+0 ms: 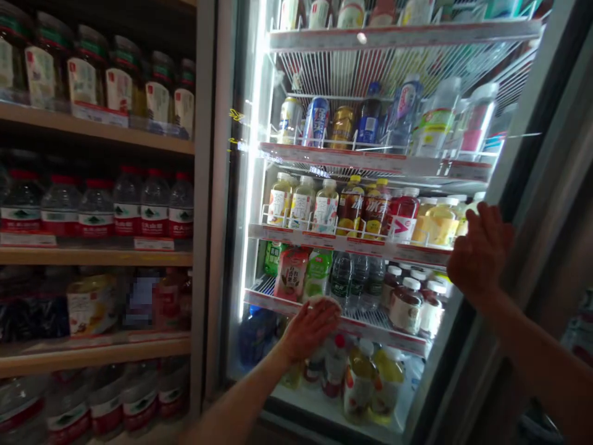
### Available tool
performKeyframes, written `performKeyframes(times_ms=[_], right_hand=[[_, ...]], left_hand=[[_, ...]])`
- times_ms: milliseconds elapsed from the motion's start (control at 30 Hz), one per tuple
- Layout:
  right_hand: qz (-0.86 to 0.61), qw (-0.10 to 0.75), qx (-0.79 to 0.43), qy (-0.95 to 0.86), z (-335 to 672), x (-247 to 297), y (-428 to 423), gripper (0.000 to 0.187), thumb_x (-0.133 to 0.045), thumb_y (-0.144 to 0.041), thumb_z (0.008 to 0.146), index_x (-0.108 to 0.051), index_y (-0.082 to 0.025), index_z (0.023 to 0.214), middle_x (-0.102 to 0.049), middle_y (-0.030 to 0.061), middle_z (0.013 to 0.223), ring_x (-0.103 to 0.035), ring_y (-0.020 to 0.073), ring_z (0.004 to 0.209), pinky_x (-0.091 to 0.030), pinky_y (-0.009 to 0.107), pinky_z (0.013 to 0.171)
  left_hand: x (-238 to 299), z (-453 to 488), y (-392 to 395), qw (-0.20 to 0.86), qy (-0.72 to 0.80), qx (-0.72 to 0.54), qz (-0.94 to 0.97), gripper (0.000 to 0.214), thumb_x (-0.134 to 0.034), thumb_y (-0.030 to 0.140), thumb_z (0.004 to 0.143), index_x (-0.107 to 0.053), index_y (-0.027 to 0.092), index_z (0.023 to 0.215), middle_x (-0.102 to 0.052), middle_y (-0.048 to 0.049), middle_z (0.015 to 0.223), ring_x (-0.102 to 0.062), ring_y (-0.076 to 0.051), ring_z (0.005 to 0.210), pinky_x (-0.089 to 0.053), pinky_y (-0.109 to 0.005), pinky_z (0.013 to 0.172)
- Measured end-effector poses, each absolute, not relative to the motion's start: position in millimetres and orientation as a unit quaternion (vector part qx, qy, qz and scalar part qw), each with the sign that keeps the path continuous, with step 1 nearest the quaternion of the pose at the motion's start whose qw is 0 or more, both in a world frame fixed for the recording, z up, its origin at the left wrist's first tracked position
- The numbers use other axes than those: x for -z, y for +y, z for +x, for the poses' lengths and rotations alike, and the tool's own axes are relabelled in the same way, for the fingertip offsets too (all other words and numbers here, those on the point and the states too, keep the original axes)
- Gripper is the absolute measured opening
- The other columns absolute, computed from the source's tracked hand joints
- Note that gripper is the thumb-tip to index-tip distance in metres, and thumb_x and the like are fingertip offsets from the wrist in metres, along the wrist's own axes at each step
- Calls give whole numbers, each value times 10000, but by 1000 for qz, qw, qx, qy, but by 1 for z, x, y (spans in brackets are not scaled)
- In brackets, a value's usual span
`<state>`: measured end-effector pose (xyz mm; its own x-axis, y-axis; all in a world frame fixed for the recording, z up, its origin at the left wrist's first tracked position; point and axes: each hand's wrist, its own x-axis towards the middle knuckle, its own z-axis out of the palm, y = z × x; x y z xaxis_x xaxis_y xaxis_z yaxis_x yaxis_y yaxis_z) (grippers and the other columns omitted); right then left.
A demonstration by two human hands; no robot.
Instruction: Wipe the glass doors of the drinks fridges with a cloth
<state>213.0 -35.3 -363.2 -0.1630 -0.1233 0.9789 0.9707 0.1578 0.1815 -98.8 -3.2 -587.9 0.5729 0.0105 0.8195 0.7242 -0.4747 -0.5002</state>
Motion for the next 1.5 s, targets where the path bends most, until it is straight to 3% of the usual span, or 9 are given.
performKeyframes(times_ms=[133,267,567,733,800,967,1167,1367,1500], right_hand=[[-373,522,528,-557,214,367,-36,516,-294,-276,864,-458,-57,1301,-422,168,1388,-284,208,1358,-203,448,1101],[-379,516,531,-556,219,366,-34,525,-305,-271,854,-434,-73,1323,-400,164,1404,-268,228,1364,-210,481,1096],[-211,501,463,-700,110,416,-50,598,-414,-172,829,-277,-159,1411,-307,118,1465,-282,252,1356,-298,479,1086],[-207,375,427,-796,-13,478,-40,428,-353,-216,882,-466,-213,1295,-434,-12,1400,-237,157,1373,-287,338,1126],[-242,333,431,-803,-38,495,-27,413,-345,-251,904,-464,-218,1299,-411,-35,1416,-238,157,1371,-257,356,1136],[-235,293,447,-812,-54,517,-4,432,-422,-242,880,-443,-189,1309,-342,3,1457,-179,189,1393,-171,474,1150],[-303,344,493,-739,2,518,-20,377,-405,-241,885,-495,-246,1251,-394,-31,1424,-202,178,1387,-57,508,1155],[-451,485,517,-542,174,539,-53,535,-425,-220,883,-305,-208,1404,-374,117,1431,-252,271,1367,-254,580,1059],[-471,534,487,-505,186,553,-53,594,-400,-217,886,-204,-197,1446,-234,139,1491,-220,306,1373,-308,597,1027]], left_hand=[[599,-152,5,432,-337,432,-716,427,-425,224,881,-457,272,1304,-456,-55,1386,-248,-209,1373,-134,-483,1127],[593,-207,16,368,-466,576,-562,525,-393,200,892,-288,160,1406,-255,-162,1483,-147,-256,1399,-175,-517,1110],[512,-139,10,261,-378,665,-589,578,-304,310,932,-87,200,1456,-80,-107,1536,3,-275,1409,-119,-536,1129],[519,-143,-9,161,-362,619,-678,526,-232,289,945,-111,203,1450,-299,-107,1472,-289,-202,1354,-323,-385,1090],[536,-169,-9,174,-369,611,-678,523,-305,312,930,-200,197,1429,-375,-119,1424,-361,-226,1316,-348,-413,1070],[566,-229,-4,240,-488,591,-596,647,-474,413,857,-254,159,1409,-300,-174,1455,-285,-309,1345,-289,-512,1073],[565,-231,-10,276,-475,540,-638,644,-451,388,876,-199,186,1433,-226,-156,1494,-218,-308,1373,-256,-512,1083],[566,-190,-9,309,-419,510,-685,684,-464,371,882,-100,268,1452,-137,-95,1529,-145,-273,1397,-202,-496,1111],[562,-148,-4,302,-429,538,-659,802,-509,421,852,-18,235,1458,61,-121,1534,25,-335,1398,-132,-575,1100]])
